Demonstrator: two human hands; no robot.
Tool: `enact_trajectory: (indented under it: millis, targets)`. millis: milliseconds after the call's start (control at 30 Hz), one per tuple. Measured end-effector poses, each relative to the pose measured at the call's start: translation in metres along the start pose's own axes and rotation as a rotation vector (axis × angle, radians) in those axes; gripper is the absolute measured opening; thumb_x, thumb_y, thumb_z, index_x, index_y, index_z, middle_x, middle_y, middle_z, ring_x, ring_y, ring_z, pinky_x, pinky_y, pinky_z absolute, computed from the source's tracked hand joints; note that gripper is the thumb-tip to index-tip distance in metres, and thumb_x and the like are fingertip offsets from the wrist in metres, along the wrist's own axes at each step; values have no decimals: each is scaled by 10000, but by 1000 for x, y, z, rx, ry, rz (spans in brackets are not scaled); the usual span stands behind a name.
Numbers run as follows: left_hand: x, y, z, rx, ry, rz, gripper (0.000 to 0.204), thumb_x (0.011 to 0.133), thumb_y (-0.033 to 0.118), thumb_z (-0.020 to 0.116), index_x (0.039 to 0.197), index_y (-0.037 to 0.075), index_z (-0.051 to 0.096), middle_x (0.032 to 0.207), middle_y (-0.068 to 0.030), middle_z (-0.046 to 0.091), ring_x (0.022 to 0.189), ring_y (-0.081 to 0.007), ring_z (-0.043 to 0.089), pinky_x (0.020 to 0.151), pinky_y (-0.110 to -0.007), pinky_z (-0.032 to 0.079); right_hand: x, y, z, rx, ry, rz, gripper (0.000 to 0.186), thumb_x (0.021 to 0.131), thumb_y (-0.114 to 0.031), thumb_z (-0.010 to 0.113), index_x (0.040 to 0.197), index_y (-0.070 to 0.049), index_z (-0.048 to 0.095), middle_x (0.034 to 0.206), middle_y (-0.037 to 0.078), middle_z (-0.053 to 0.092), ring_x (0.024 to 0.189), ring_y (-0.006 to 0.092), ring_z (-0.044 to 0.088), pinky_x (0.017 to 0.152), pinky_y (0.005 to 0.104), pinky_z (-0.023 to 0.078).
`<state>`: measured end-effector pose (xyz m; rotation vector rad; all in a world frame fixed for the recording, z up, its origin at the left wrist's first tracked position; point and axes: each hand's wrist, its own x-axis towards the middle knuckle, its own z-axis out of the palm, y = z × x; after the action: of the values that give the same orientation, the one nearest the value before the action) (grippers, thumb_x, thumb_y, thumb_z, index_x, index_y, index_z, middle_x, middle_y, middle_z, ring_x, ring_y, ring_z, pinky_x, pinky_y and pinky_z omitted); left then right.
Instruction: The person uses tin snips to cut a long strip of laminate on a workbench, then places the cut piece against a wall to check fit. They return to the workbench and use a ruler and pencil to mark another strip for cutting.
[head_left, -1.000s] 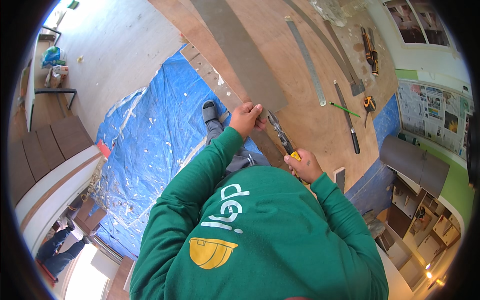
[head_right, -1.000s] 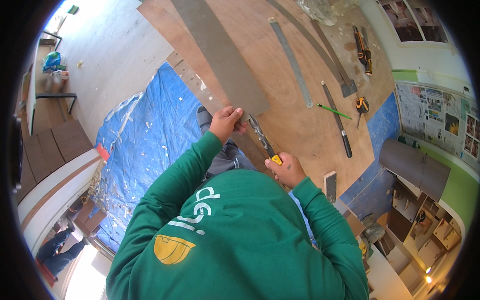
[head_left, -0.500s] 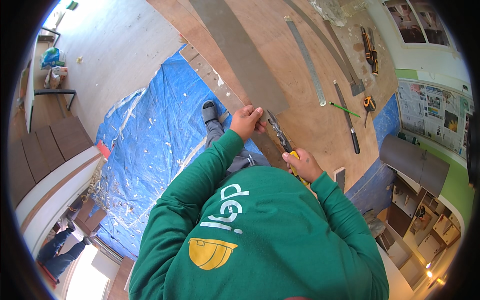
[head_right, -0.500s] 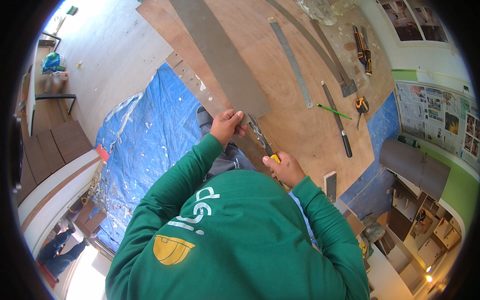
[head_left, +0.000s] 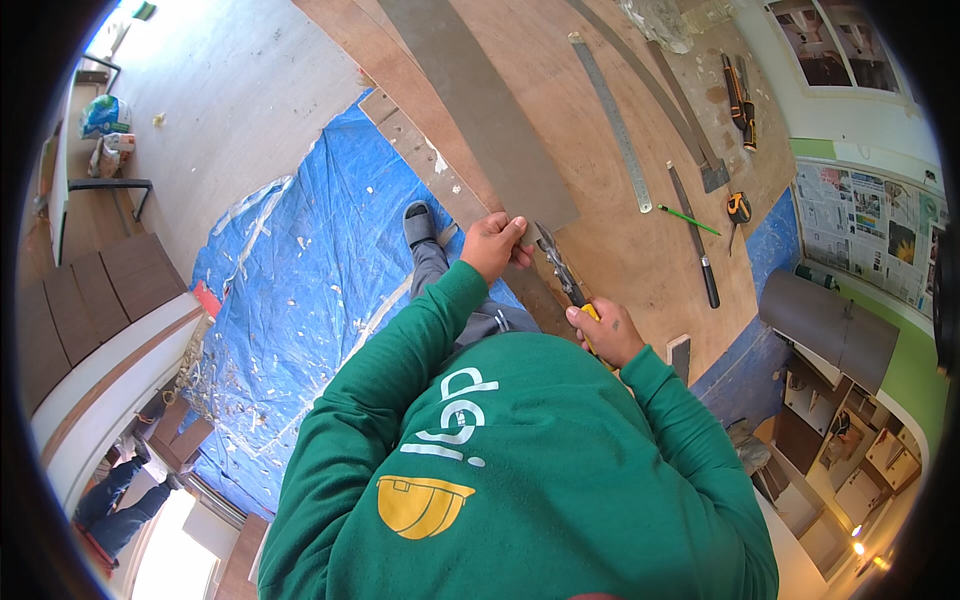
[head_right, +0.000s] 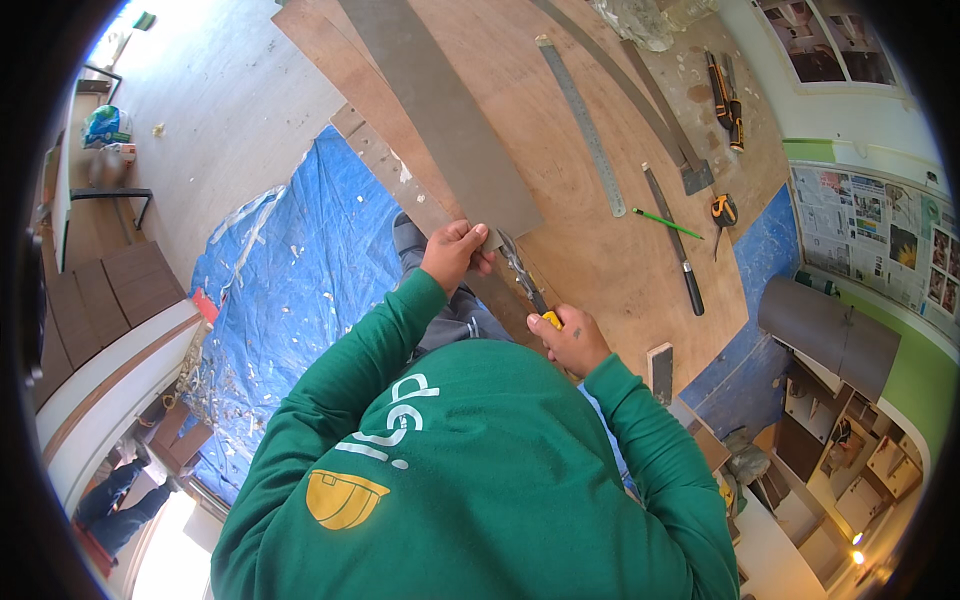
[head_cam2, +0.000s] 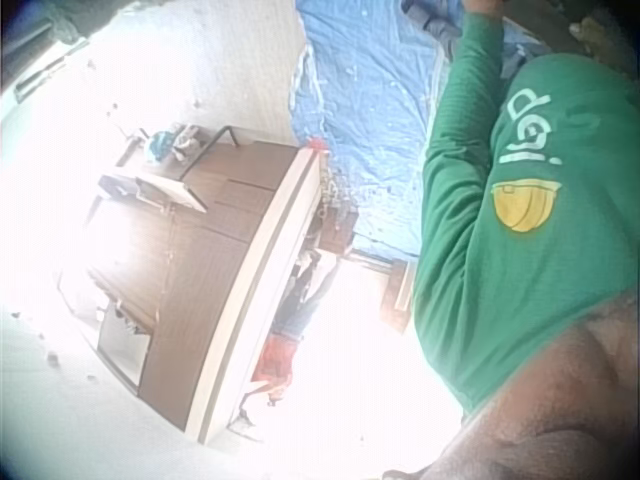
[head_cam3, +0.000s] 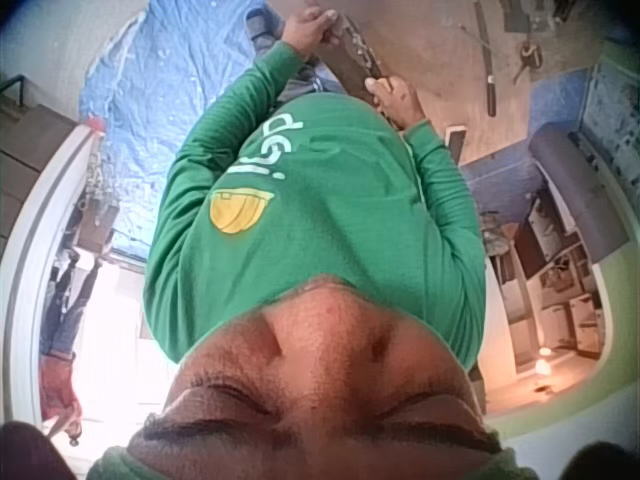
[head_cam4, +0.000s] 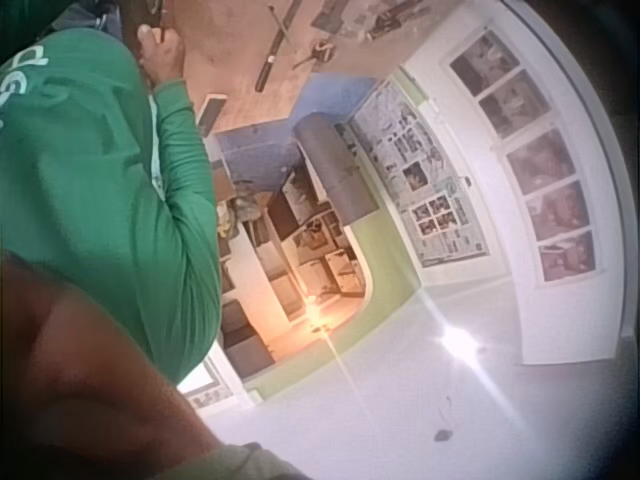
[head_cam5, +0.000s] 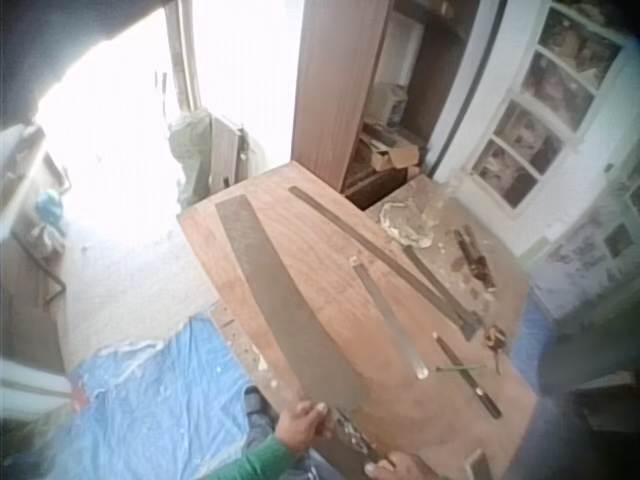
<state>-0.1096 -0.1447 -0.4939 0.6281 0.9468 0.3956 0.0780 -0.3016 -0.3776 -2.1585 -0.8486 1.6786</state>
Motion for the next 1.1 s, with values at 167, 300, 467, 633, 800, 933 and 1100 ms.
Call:
enact_trajectory:
  millis: [167, 300, 467, 633, 800, 933, 1100]
  targets:
    - [-1, 0, 0, -9, -2, -7, 285, 1090, 276, 592, 983, 15, 627, 791, -102, 721, 618, -170, 696, 566, -306, 576, 0, 4, 2, -18, 18, 3, 474, 979, -441, 716, 832, -2, 614, 669, 64, 631, 542, 143, 619, 521, 323, 502]
    - [-1, 3, 1, -17, 2, -34, 288, 1090, 278, 587, 990, 11, 629, 796, -108, 721, 618, -176, 700, 560, -309, 575, -1, 4, 3, 0, 30, 1, 479, 977, -446, 718, 823, -5, 609, 668, 61, 630, 535, 141, 617, 511, 324, 497]
    - [-3, 13, 2, 12, 68, -15, 287, 1087, 275, 593, 971, 15, 634, 799, -108, 716, 586, -179, 699, 525, -305, 562, -3, 3, 2, 17, 25, 4, 478, 979, -446, 719, 826, -7, 609, 668, 56, 625, 535, 134, 612, 514, 319, 497]
    - [-1, 8, 0, 5, 46, 41, 278, 1078, 272, 626, 935, 33, 622, 786, -84, 686, 572, -167, 680, 528, -287, 553, -3, 5, 1, 30, 14, -1, 465, 984, -436, 715, 845, -3, 616, 682, 56, 628, 550, 129, 614, 528, 312, 502]
    - [-3, 8, 2, 31, 26, 72, 280, 1081, 271, 619, 945, 27, 628, 785, -82, 686, 583, -163, 685, 533, -294, 550, -5, -6, -2, -1, -23, 11, 398, 1003, -380, 688, 934, 8, 637, 757, 67, 662, 629, 138, 642, 595, 314, 524]
    - [-5, 9, 3, 39, 6, 92, 283, 1091, 273, 595, 975, 20, 642, 776, -85, 707, 601, -163, 697, 539, -298, 556, -1, -5, -1, 24, -23, -10, 407, 996, -387, 681, 946, 15, 638, 757, 69, 661, 653, 153, 662, 611, 325, 533]
    - [-5, 10, 1, 7, -6, 78, 279, 1092, 270, 594, 986, 16, 640, 774, -86, 707, 603, -167, 698, 540, -301, 554, 0, -5, 3, 28, 1, -15, 428, 992, -404, 687, 905, 11, 631, 732, 70, 652, 619, 146, 647, 584, 324, 524]
